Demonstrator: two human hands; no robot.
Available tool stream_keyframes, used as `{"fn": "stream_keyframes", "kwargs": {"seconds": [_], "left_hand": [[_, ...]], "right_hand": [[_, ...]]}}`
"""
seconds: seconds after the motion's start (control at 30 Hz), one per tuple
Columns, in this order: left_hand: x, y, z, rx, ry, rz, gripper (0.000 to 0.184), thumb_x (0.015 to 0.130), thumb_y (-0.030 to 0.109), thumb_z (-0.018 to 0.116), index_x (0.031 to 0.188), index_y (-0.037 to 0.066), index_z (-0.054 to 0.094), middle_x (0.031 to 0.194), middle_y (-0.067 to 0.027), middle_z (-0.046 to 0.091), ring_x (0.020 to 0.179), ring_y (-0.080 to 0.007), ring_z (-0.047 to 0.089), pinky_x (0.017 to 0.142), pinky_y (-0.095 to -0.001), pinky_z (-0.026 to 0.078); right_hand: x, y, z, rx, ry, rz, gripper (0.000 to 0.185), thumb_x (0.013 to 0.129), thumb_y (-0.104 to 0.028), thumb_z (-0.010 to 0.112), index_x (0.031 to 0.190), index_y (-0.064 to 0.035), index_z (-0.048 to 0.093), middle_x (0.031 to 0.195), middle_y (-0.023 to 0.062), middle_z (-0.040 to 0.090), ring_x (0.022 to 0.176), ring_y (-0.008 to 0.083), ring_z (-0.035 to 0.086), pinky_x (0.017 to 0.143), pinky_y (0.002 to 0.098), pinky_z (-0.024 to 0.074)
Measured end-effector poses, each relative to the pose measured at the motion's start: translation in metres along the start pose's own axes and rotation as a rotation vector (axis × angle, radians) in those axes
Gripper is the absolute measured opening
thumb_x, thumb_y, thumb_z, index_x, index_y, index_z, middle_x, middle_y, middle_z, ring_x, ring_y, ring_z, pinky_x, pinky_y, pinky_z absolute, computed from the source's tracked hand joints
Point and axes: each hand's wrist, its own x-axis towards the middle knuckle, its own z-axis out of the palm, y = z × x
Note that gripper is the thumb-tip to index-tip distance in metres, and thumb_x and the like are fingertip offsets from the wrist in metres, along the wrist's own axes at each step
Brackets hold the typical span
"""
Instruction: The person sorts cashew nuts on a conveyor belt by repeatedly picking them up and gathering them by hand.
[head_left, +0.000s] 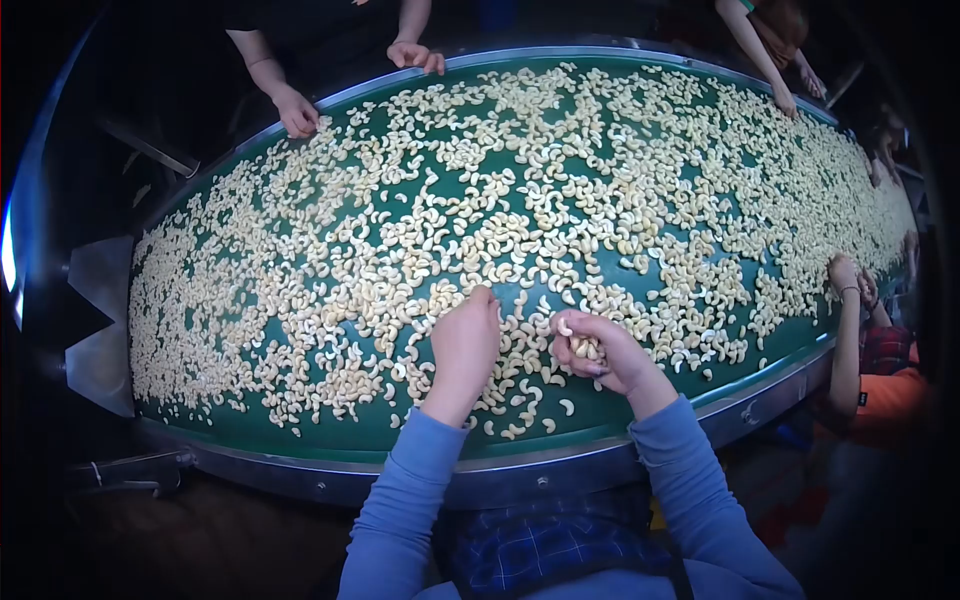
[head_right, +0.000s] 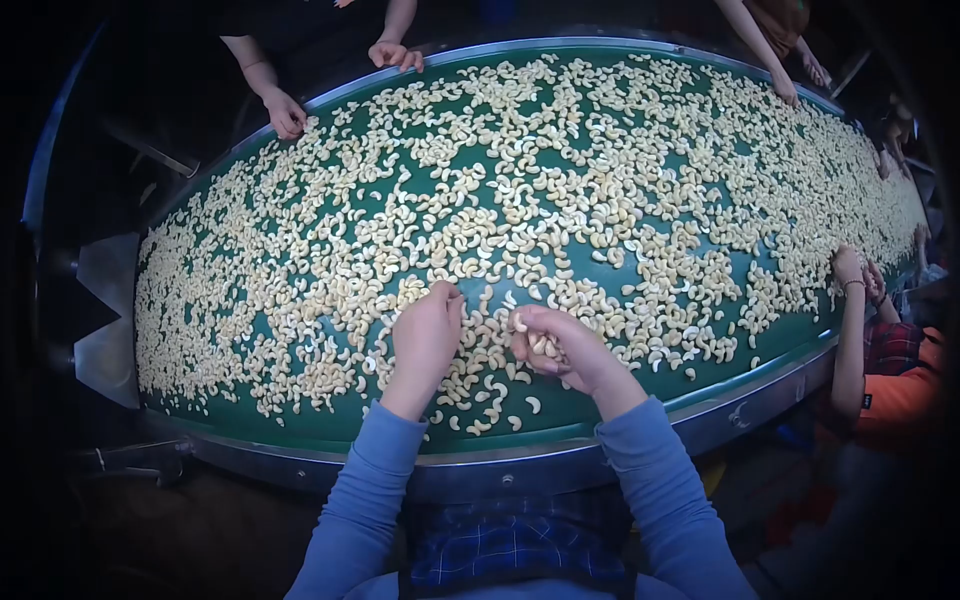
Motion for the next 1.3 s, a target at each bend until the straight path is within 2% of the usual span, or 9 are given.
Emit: {"fn": "stream_keyframes", "kwargs": {"seconds": [0.13, 0.3, 0.53, 0.73, 0.9, 1.03, 1.17, 1.23, 1.3], "left_hand": [[0.001, -0.004, 0.002, -0.007, 0.021, 0.076, 0.013, 0.091, 0.017, 0.061, 0.092, 0.003, 0.058, 0.064, -0.0119, 0.062, 0.053, -0.0274, 0.060, 0.051, -0.0372, 0.046], [-0.035, 0.021, 0.000, -1.538, -0.662, -0.414, 0.022, 0.101, 0.027, 0.045, 0.103, 0.007, 0.052, 0.072, -0.0088, 0.059, 0.043, -0.0049, 0.039, 0.037, -0.0187, 0.021], [-0.087, 0.077, 0.042, -1.934, -0.536, -0.889, 0.030, 0.102, 0.029, 0.042, 0.114, 0.007, 0.058, 0.104, -0.0055, 0.063, 0.091, -0.0143, 0.063, 0.073, -0.0275, 0.054], [-0.083, 0.091, 0.052, -2.457, -0.903, -0.847, 0.028, 0.101, 0.024, 0.041, 0.099, 0.000, 0.055, 0.083, -0.0117, 0.051, 0.058, -0.0114, 0.043, 0.039, -0.0181, 0.032], [-0.081, 0.109, 0.059, -2.481, -0.871, -0.759, 0.030, 0.102, 0.024, 0.037, 0.096, -0.001, 0.053, 0.077, -0.0096, 0.047, 0.059, -0.0123, 0.042, 0.038, -0.0187, 0.033], [-0.079, 0.122, 0.058, -2.438, -0.747, -0.787, 0.031, 0.102, 0.023, 0.036, 0.092, -0.001, 0.052, 0.070, -0.0068, 0.041, 0.058, -0.0121, 0.038, 0.038, -0.0186, 0.031], [-0.083, 0.125, 0.056, -2.426, -0.696, -0.799, 0.031, 0.102, 0.024, 0.038, 0.092, -0.001, 0.053, 0.072, -0.0069, 0.042, 0.057, -0.0113, 0.038, 0.038, -0.0184, 0.030], [-0.082, 0.125, 0.059, -2.434, -0.692, -0.774, 0.031, 0.101, 0.024, 0.038, 0.092, -0.001, 0.053, 0.072, -0.0069, 0.042, 0.057, -0.0110, 0.039, 0.038, -0.0184, 0.030], [-0.083, 0.131, 0.066, -2.423, -0.680, -0.796, 0.031, 0.101, 0.024, 0.038, 0.093, -0.001, 0.053, 0.072, -0.0066, 0.042, 0.055, -0.0104, 0.039, 0.038, -0.0184, 0.030]], "right_hand": [[-0.033, 0.005, -0.022, 0.205, 0.086, -0.010, 0.028, 0.102, -0.028, 0.042, 0.092, -0.0052, 0.056, 0.077, 0.0061, 0.055, 0.046, 0.0060, 0.039, 0.040, 0.0195, 0.0254], [-0.042, 0.002, -0.003, -0.018, 0.162, -0.342, 0.032, 0.102, -0.026, 0.043, 0.083, -0.0036, 0.053, 0.074, 0.0036, 0.052, 0.053, 0.0070, 0.041, 0.046, 0.0205, 0.0307], [-0.054, 0.014, 0.043, -1.331, 0.296, -0.991, 0.009, 0.082, -0.017, 0.067, 0.082, -0.0093, 0.062, 0.083, 0.0049, 0.060, 0.082, 0.0255, 0.057, 0.078, 0.0375, 0.0408], [-0.077, -0.028, -0.035, -1.442, 0.620, -0.944, 0.019, 0.088, -0.012, 0.061, 0.105, -0.0072, 0.067, 0.110, 0.0089, 0.065, 0.109, 0.0288, 0.058, 0.095, 0.0422, 0.0380], [-0.081, -0.005, -0.100, -1.846, 0.779, -0.481, 0.056, 0.092, -0.031, 0.058, 0.145, -0.0214, 0.043, 0.154, 0.0130, 0.031, 0.143, 0.0389, 0.024, 0.110, 0.0613, 0.0195], [-0.103, 0.014, -0.066, -1.785, 0.581, -0.360, 0.068, 0.085, -0.043, 0.066, 0.147, -0.0289, 0.039, 0.157, 0.0166, 0.023, 0.143, 0.0478, 0.015, 0.104, 0.0715, 0.0153], [-0.104, -0.018, -0.086, -1.544, 0.693, -0.630, 0.057, 0.083, -0.028, 0.070, 0.137, -0.0181, 0.053, 0.143, 0.0161, 0.042, 0.130, 0.0375, 0.040, 0.100, 0.0572, 0.0316], [-0.088, -0.038, -0.125, -1.367, 0.770, -0.799, 0.023, 0.081, -0.008, 0.068, 0.104, -0.0050, 0.065, 0.093, 0.0114, 0.060, 0.087, 0.0288, 0.059, 0.079, 0.0403, 0.0459], [-0.080, -0.051, -0.149, -1.420, 0.734, -0.788, 0.014, 0.081, -0.007, 0.067, 0.095, -0.0034, 0.064, 0.085, 0.0119, 0.059, 0.082, 0.0304, 0.060, 0.072, 0.0391, 0.0486]]}}
